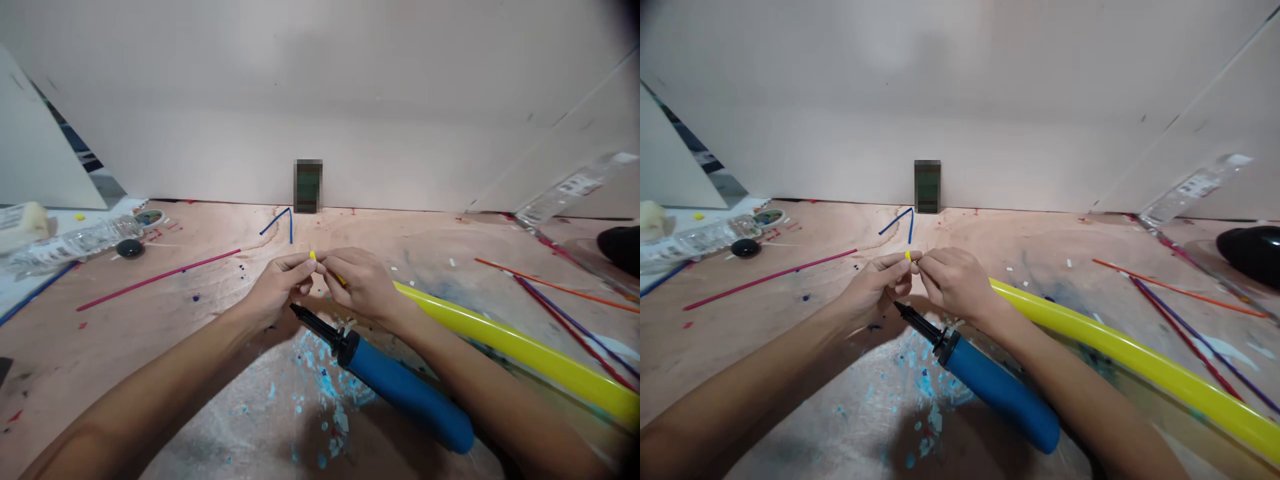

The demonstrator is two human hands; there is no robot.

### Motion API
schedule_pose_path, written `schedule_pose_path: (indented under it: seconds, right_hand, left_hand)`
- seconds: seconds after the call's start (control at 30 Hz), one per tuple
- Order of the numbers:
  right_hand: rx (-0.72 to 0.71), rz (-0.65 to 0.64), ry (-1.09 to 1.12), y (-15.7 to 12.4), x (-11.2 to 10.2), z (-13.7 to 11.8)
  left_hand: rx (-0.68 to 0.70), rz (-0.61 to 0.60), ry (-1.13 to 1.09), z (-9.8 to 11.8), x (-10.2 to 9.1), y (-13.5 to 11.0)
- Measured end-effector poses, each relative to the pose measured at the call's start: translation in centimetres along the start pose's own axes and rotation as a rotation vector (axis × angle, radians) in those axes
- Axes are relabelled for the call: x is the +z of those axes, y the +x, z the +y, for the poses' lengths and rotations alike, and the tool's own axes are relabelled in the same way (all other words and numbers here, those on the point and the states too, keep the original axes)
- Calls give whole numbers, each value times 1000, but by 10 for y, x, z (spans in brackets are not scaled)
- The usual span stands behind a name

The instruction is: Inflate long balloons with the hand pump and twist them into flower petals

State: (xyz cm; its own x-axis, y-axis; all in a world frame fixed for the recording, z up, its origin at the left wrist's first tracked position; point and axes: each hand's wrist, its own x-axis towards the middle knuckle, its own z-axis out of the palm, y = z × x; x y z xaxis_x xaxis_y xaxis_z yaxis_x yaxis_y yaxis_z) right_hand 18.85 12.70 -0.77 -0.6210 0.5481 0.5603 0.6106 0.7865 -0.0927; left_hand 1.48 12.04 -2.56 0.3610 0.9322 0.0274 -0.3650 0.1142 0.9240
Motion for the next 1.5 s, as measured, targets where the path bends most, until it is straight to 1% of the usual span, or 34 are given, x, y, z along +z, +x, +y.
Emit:
schedule_pose_path:
  seconds: [0.07, 0.17, 0.23, 0.3, 0.37, 0.43, 0.53, 0.67, 0.8, 0.93, 1.03, 1.13, 1.2, 1.33, 1.5]
  right_hand:
    - [20, -40, 6, 0, 0, 0]
    - [40, -78, 26, 1, 0, -1]
    - [60, -81, 31, 1, 2, -2]
    - [92, -86, 51, 1, 4, -2]
    - [131, -105, 77, 1, 7, -2]
    - [160, -123, 65, 1, 10, -2]
    - [163, -150, -61, 0, 15, -3]
    - [140, -235, -197, -1, 21, -6]
    - [147, -302, -200, -1, 22, -11]
    - [224, -344, -86, 1, 18, -13]
    - [265, -365, 67, 3, 14, -12]
    - [287, -373, 228, 5, 10, -10]
    - [304, -372, 299, 7, 8, -8]
    - [324, -399, 381, 8, 7, -5]
    - [324, -442, 383, 8, 6, -7]
  left_hand:
    - [39, 8, 186, 4, -2, 1]
    - [123, 17, 534, 10, -3, -1]
    - [236, 37, 797, 12, -4, -4]
    - [378, 58, 1055, 12, -4, -6]
    - [472, 61, 1276, 9, -6, -8]
    - [490, 52, 1442, 7, -8, -8]
    - [454, 29, 1610, 6, -10, -6]
    - [383, -60, 1713, 10, -11, -5]
    - [300, -114, 1788, 17, -9, -8]
    - [232, -145, 1811, 21, -6, -12]
    - [191, -163, 1795, 21, -4, -13]
    - [186, -174, 1798, 23, -3, -13]
    - [188, -193, 1814, 26, -2, -13]
    - [177, -219, 1886, 33, 2, -16]
    - [179, -210, 1917, 34, 3, -19]
